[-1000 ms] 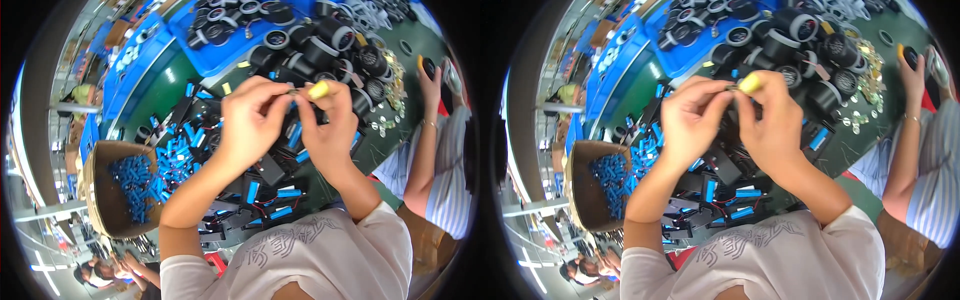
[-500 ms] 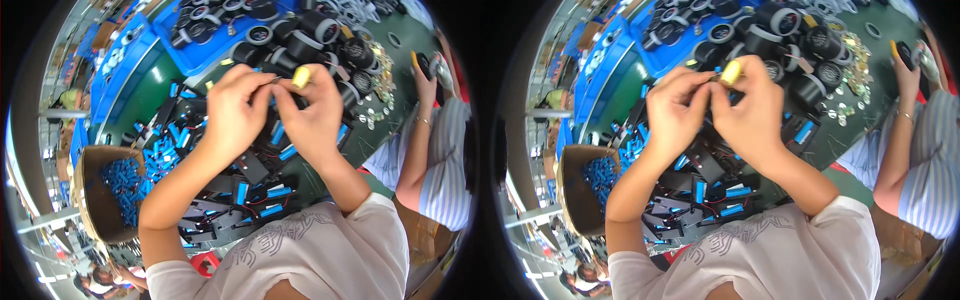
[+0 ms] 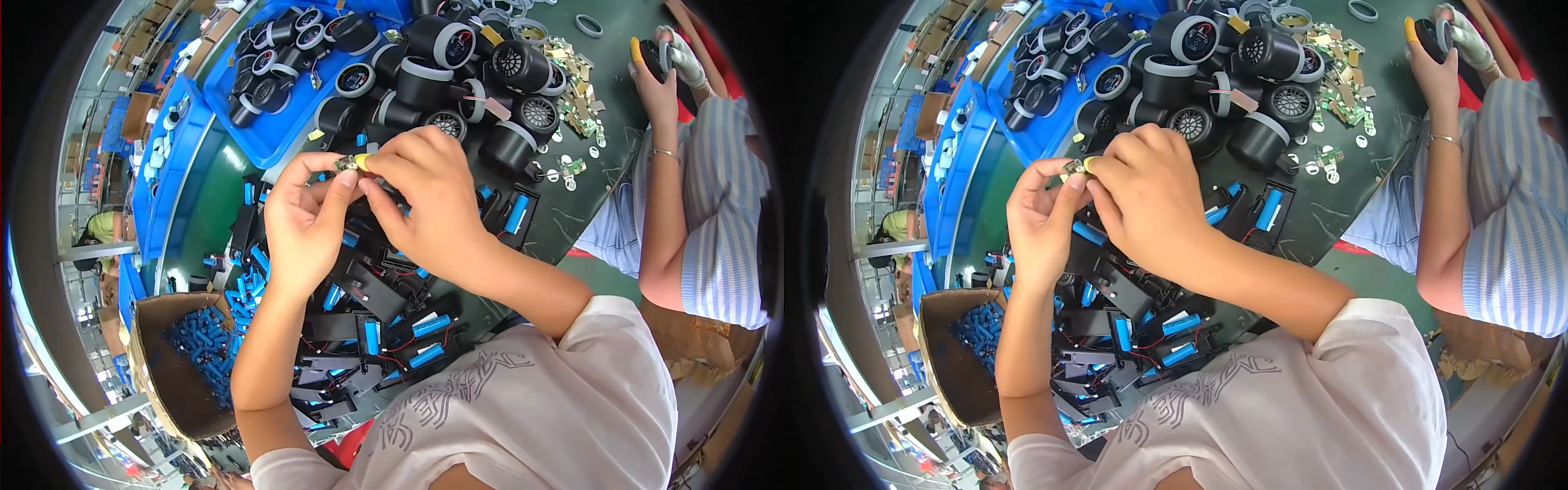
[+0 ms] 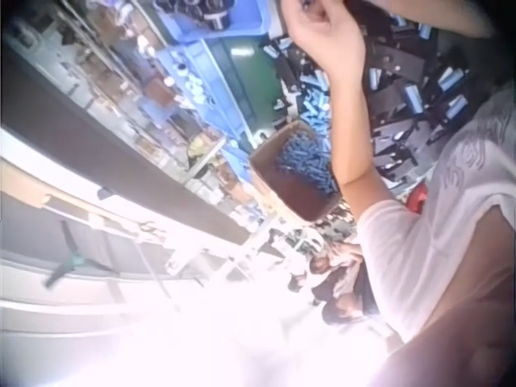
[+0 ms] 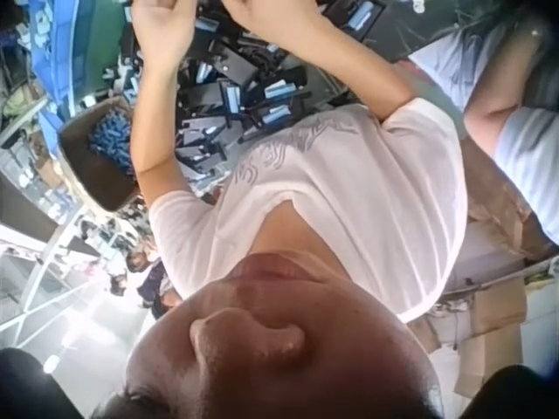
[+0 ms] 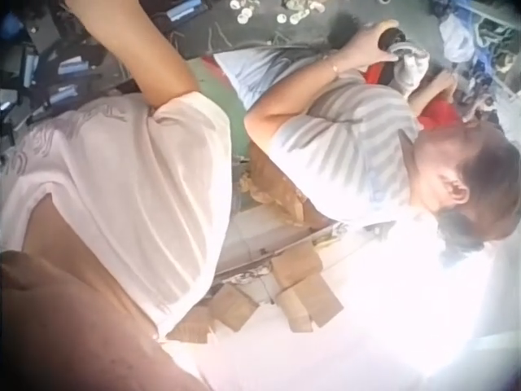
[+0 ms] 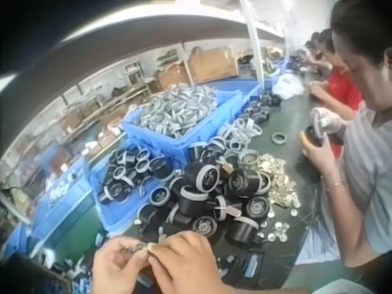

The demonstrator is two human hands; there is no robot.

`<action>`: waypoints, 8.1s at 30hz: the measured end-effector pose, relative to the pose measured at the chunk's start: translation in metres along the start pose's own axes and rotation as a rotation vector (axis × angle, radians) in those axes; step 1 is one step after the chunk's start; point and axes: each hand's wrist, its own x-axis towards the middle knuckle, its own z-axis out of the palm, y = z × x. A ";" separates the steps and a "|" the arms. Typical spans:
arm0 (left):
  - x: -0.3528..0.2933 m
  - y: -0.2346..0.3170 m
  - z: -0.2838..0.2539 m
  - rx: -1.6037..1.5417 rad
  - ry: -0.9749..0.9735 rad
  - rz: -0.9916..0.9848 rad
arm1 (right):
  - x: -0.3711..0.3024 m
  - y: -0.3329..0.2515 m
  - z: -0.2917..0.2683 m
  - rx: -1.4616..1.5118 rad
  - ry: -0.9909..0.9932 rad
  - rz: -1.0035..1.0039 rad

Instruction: The person assembles electronic devices by hand, connecting battery packs and wiring into plastic component housings.

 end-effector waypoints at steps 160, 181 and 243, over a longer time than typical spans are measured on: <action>0.012 -0.016 -0.007 0.328 0.032 0.283 | 0.008 0.022 0.007 -0.227 -0.090 -0.177; 0.013 -0.018 0.010 0.547 0.173 0.404 | 0.001 0.015 0.014 -0.202 -0.091 -0.091; 0.015 0.031 -0.154 0.181 0.268 0.327 | 0.015 0.042 -0.048 1.051 -0.310 0.603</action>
